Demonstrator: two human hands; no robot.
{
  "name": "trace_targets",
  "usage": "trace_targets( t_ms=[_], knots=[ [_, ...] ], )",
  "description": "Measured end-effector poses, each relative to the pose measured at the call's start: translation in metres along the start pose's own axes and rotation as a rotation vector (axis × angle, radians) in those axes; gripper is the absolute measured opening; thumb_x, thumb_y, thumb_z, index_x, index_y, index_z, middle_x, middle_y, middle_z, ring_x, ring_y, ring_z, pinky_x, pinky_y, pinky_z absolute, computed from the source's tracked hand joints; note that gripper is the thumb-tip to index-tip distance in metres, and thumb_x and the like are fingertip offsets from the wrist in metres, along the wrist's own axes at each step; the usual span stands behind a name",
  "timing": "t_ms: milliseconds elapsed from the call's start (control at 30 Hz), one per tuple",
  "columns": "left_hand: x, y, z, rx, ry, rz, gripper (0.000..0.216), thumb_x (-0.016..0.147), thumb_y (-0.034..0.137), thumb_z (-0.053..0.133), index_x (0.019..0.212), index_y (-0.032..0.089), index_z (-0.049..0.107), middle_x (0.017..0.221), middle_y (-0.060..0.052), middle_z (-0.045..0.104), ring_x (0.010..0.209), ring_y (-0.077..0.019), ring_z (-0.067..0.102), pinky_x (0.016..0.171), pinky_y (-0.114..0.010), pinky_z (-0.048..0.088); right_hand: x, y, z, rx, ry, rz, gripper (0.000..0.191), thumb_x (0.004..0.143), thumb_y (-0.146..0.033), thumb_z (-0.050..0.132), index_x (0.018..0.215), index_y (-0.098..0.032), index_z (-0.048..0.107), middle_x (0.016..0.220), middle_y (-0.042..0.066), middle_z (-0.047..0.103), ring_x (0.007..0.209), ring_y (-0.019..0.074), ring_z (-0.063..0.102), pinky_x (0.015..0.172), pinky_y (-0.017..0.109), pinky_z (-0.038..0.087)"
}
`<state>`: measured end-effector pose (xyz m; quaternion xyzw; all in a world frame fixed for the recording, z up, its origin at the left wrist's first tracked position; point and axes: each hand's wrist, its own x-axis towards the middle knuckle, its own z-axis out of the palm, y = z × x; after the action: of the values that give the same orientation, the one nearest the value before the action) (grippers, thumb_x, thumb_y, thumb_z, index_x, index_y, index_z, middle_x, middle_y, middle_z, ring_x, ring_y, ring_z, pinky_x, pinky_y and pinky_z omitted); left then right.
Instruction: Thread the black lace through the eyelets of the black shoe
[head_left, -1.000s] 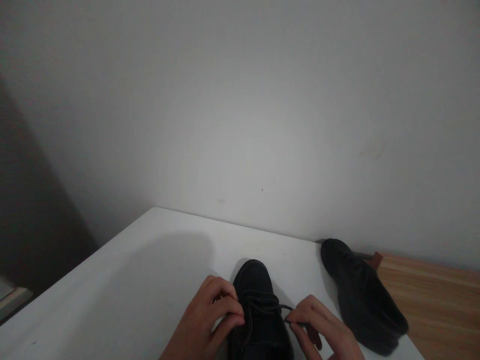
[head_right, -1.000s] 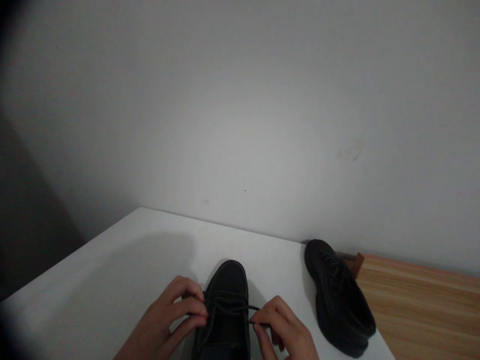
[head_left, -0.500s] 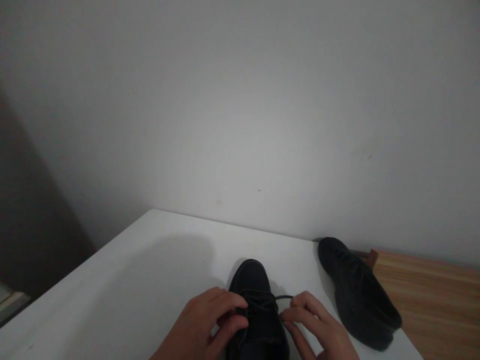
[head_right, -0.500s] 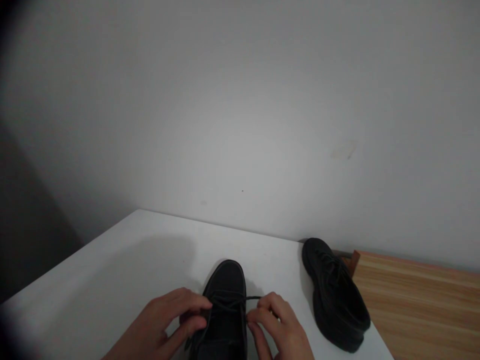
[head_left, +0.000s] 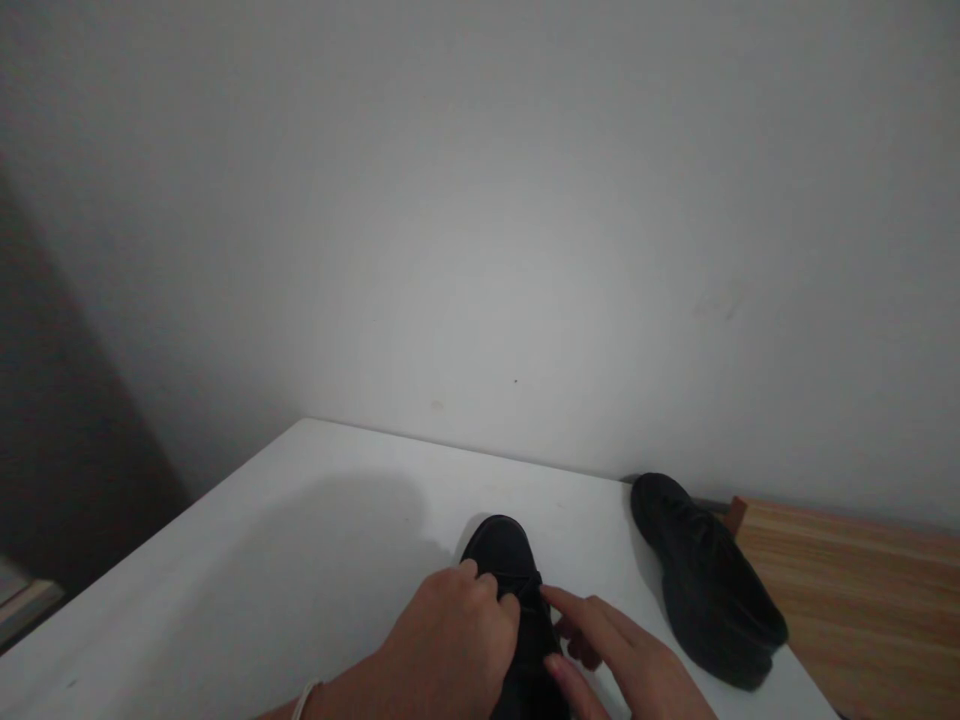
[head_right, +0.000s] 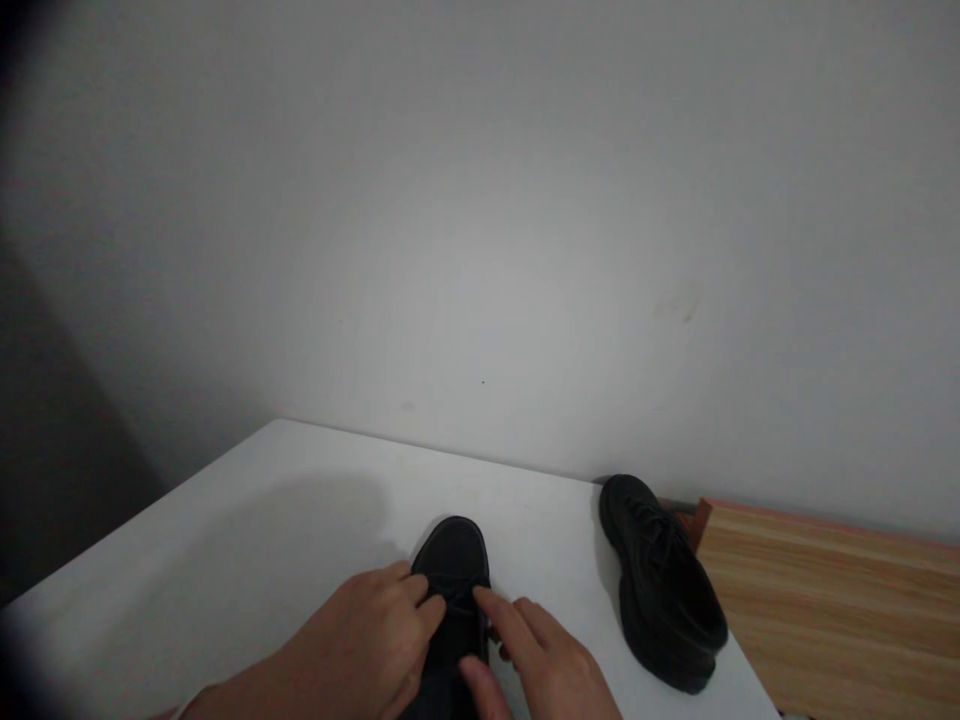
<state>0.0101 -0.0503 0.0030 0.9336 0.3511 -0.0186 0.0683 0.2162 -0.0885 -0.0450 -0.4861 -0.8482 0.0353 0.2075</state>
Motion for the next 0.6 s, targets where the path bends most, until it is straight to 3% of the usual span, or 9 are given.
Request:
trace_targets(
  t_ms=[100,200,367,467,600],
  knots=[
    [0.003,0.000,0.005,0.020,0.061,-0.006,0.019,0.087,0.012,0.054,0.098,0.008,0.069,0.092,-0.016,0.073,0.086,-0.0325,0.068,0.074,-0.046,0.058,0.011,-0.010,-0.004,-0.198,-0.048,-0.046,0.036,0.081,-0.009,0.058,0.113,-0.025,0.061,0.093,0.003,0.068,0.077,0.0186,0.070,0.065,0.026,0.056],
    [0.003,0.000,0.010,0.035,0.129,-0.019,0.015,0.086,0.011,0.055,0.091,0.010,0.069,0.087,-0.015,0.072,0.082,-0.0324,0.067,0.072,-0.046,0.057,0.023,-0.018,-0.004,-0.393,-0.059,-0.109,0.031,0.066,0.001,0.055,0.084,-0.023,0.064,0.077,0.003,0.065,0.062,0.0200,0.063,0.051,0.029,0.044],
    [-0.002,-0.001,0.013,-0.033,0.335,-0.047,0.012,0.080,0.010,0.055,0.079,0.016,0.064,0.090,-0.012,0.067,0.085,-0.0314,0.062,0.074,-0.048,0.054,0.038,-0.030,-0.004,-0.542,-0.045,-0.172,0.030,0.065,0.002,0.057,0.079,-0.023,0.067,0.074,0.006,0.067,0.064,0.0232,0.062,0.052,0.032,0.040],
    [-0.009,-0.005,0.006,-0.206,0.481,-0.001,0.012,0.085,0.011,0.048,0.084,0.018,0.058,0.092,-0.008,0.063,0.082,-0.0247,0.059,0.073,-0.039,0.051,0.045,-0.038,-0.012,-0.434,0.023,-0.124,0.026,0.071,-0.001,0.058,0.084,-0.022,0.066,0.086,0.008,0.068,0.071,0.0240,0.065,0.055,0.031,0.043],
    [-0.022,-0.012,-0.018,-0.648,0.703,0.085,0.018,0.099,0.020,0.036,0.092,0.020,0.052,0.086,-0.001,0.062,0.076,-0.0146,0.059,0.069,-0.026,0.046,0.050,-0.048,-0.037,0.077,0.167,-0.034,0.015,0.095,-0.014,0.044,0.091,-0.022,0.055,0.079,0.001,0.063,0.063,0.0135,0.062,0.054,0.023,0.046]
  ],
)
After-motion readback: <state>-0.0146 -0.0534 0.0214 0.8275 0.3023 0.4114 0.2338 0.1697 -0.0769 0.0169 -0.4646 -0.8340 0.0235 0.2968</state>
